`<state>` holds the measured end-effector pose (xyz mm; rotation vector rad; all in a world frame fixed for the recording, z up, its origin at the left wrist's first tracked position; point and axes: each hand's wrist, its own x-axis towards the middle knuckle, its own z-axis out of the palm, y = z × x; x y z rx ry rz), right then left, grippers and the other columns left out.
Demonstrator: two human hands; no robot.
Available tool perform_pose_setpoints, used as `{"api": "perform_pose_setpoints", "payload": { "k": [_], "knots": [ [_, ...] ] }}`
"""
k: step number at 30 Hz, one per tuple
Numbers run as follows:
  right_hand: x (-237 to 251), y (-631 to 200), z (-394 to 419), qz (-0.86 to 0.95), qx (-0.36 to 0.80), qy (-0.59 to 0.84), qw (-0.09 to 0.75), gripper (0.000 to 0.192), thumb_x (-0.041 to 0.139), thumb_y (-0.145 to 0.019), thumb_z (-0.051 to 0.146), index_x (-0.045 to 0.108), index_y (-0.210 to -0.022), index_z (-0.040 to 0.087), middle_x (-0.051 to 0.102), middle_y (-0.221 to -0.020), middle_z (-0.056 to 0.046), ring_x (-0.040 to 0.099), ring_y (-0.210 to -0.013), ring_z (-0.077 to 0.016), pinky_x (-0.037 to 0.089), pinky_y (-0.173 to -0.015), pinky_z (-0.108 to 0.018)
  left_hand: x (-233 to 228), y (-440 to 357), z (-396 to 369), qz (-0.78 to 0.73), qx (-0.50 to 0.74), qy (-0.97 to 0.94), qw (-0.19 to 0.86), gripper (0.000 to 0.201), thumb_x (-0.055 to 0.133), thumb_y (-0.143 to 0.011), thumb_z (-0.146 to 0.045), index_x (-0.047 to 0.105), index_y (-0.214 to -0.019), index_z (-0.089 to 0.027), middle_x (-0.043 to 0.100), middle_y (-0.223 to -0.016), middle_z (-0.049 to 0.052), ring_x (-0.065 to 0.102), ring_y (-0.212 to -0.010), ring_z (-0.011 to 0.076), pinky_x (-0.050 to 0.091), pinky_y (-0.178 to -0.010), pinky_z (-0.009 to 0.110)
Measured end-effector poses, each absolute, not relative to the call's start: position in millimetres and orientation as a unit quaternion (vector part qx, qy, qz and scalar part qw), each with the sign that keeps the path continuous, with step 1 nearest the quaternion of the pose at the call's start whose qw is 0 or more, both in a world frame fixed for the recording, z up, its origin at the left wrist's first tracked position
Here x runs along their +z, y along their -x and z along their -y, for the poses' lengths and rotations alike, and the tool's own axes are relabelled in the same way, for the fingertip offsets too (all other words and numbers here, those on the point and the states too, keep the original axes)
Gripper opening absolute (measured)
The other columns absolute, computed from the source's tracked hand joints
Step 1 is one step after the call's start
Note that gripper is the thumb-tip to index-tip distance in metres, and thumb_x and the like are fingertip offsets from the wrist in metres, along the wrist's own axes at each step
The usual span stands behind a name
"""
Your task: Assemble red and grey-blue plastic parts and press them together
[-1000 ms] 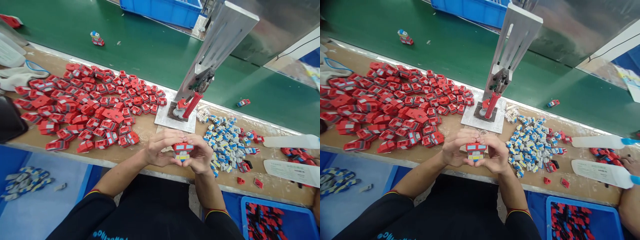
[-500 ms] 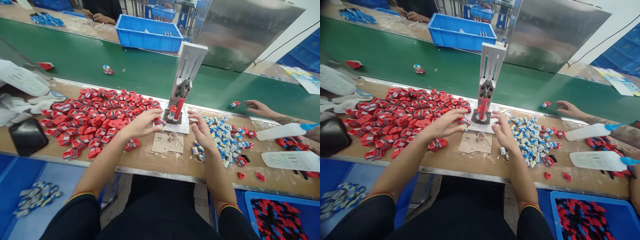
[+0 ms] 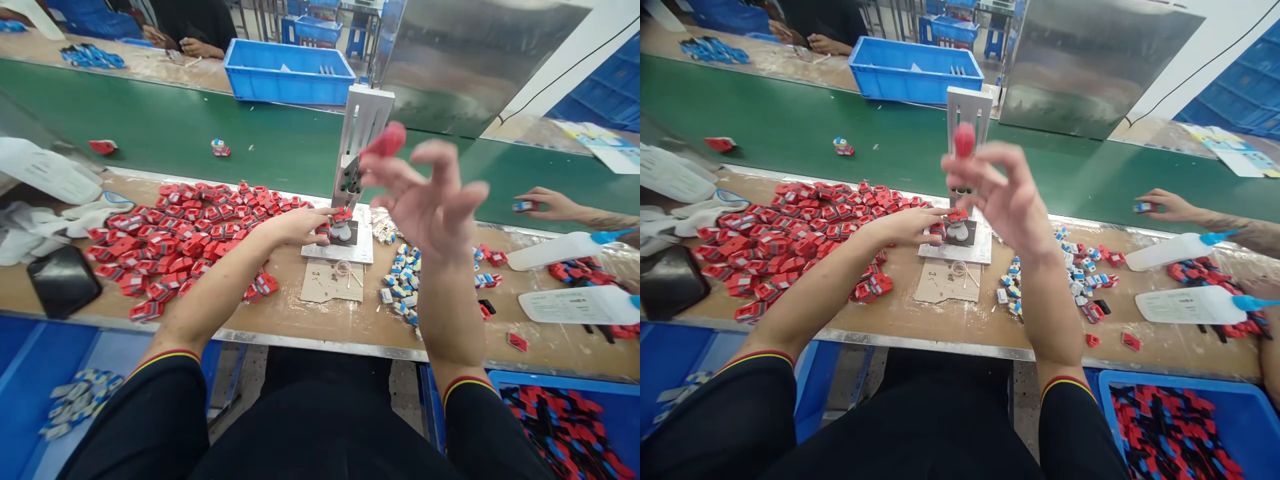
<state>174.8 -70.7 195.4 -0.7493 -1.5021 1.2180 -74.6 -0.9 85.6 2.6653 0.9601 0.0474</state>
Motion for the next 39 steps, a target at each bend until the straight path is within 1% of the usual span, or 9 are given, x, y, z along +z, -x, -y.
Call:
{"api": "perform_pose_setpoints", "payload": {
  "k": [4, 7, 9, 11, 13, 17, 30, 35, 39],
  "knots": [
    [262, -149, 32, 0.643, 0.455, 0.263, 0.557, 0.059, 0.037, -0.095, 0.051, 0.053, -0.057, 0.009, 0.081, -0.104, 0.015, 0.065, -0.133, -0.0193, 0.049, -0.081, -0.029, 86, 75, 0, -0.323, 0.024, -0.934, 0.148, 0.041, 0.057, -0.100, -0.050, 0.073, -0.119, -0.017, 0.037, -0.175, 0.012, 0.060, -0.139, 0.0329, 0.048, -0.111, 0.043],
    [248, -155, 18, 0.670, 0.407, 0.257, 0.565, 0.048, 0.035, -0.095, 0.033, 0.061, -0.064, 0.006, 0.081, -0.110, 0.013, 0.064, -0.133, -0.0218, 0.049, -0.082, -0.025, 86, 75, 2, -0.324, 0.027, -0.936, 0.138, 0.041, 0.057, -0.101, -0.050, 0.072, -0.121, -0.017, 0.039, -0.174, 0.012, 0.060, -0.138, 0.0322, 0.048, -0.110, 0.042],
    [207, -174, 17, 0.673, 0.350, 0.288, 0.584, 0.040, 0.048, -0.099, 0.037, 0.068, -0.077, 0.011, 0.080, -0.124, 0.006, 0.072, -0.125, -0.0181, 0.053, -0.079, -0.023, 86, 75, 3, -0.329, 0.022, -0.934, 0.137, 0.042, 0.057, -0.100, -0.049, 0.072, -0.122, -0.016, 0.038, -0.174, 0.013, 0.063, -0.136, 0.0331, 0.049, -0.108, 0.043],
    [153, -196, 15, 0.665, 0.309, 0.347, 0.585, 0.020, 0.072, -0.092, 0.038, 0.071, -0.083, 0.021, 0.082, -0.104, 0.001, 0.079, -0.103, -0.0157, 0.064, -0.078, -0.026, 85, 77, 3, -0.334, 0.023, -0.932, 0.140, 0.044, 0.058, -0.100, -0.049, 0.071, -0.126, -0.015, 0.037, -0.174, 0.013, 0.065, -0.131, 0.0335, 0.050, -0.105, 0.043],
    [102, -207, 10, 0.689, 0.314, 0.439, 0.484, 0.018, 0.079, -0.083, 0.036, 0.070, -0.084, 0.021, 0.079, -0.090, -0.003, 0.076, -0.085, -0.0183, 0.065, -0.075, -0.034, 83, 78, 2, -0.336, 0.027, -0.930, 0.144, 0.047, 0.059, -0.099, -0.049, 0.070, -0.130, -0.016, 0.038, -0.174, 0.013, 0.067, -0.129, 0.0335, 0.051, -0.105, 0.043],
    [40, -187, -6, 0.730, 0.343, 0.492, 0.328, 0.045, 0.084, -0.071, 0.034, 0.071, -0.112, 0.018, 0.080, -0.117, -0.012, 0.074, -0.098, -0.0263, 0.062, -0.090, -0.045, 79, 79, 0, -0.335, 0.050, -0.929, 0.151, 0.048, 0.061, -0.098, -0.050, 0.069, -0.132, -0.018, 0.044, -0.171, 0.012, 0.066, -0.129, 0.0312, 0.049, -0.108, 0.041],
    [44, -244, 18, 0.709, 0.298, 0.514, 0.379, 0.026, 0.071, -0.085, 0.038, 0.076, -0.104, 0.022, 0.081, -0.104, -0.010, 0.074, -0.098, -0.0280, 0.058, -0.096, -0.049, 84, 106, 27, -0.346, 0.076, -0.917, 0.182, 0.049, 0.054, -0.103, -0.058, 0.068, -0.121, -0.014, 0.044, -0.169, 0.020, 0.059, -0.144, 0.0337, 0.049, -0.116, 0.043],
    [46, -267, 36, 0.567, 0.435, 0.503, 0.487, 0.042, 0.076, -0.081, 0.055, 0.071, -0.110, 0.024, 0.079, -0.108, -0.007, 0.074, -0.094, -0.0222, 0.064, -0.078, -0.039, 90, 102, 35, -0.262, 0.077, -0.917, 0.290, 0.059, 0.054, -0.100, -0.071, 0.071, -0.127, -0.022, 0.044, -0.171, 0.014, 0.050, -0.154, 0.0299, 0.050, -0.117, 0.039],
    [51, -275, 58, 0.468, 0.520, 0.470, 0.538, 0.042, 0.082, -0.077, 0.054, 0.067, -0.107, 0.028, 0.079, -0.104, -0.002, 0.077, -0.085, -0.0180, 0.065, -0.070, -0.031, 94, 90, 27, -0.213, 0.133, -0.915, 0.317, 0.056, 0.057, -0.098, -0.071, 0.075, -0.124, -0.025, 0.061, -0.156, 0.016, 0.057, -0.148, 0.0323, 0.055, -0.114, 0.044]
  ]
}}
